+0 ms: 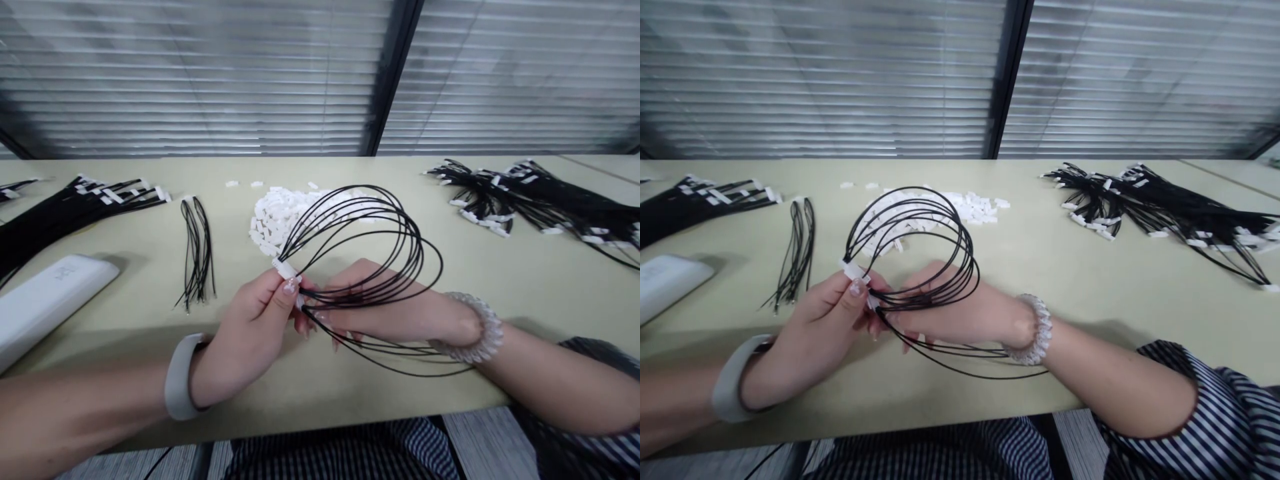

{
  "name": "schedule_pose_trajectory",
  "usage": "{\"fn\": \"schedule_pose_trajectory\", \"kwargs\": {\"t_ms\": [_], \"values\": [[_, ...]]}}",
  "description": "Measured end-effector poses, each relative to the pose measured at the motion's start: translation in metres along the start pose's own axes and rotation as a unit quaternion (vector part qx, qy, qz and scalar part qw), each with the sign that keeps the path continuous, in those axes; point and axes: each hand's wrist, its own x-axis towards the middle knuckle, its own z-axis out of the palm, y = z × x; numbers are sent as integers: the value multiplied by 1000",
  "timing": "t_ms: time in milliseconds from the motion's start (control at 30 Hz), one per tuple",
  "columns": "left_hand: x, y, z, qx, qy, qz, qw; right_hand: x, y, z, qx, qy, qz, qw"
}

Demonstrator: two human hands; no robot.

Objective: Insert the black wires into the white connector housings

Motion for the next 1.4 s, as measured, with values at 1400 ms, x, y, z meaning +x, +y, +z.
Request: {"fn": "schedule_pose_trajectory", "kwargs": {"t_ms": [1400], "values": [[-2,2,2,-34,26,-15,999,-17,10,-14,-122,3,8,992]]}}
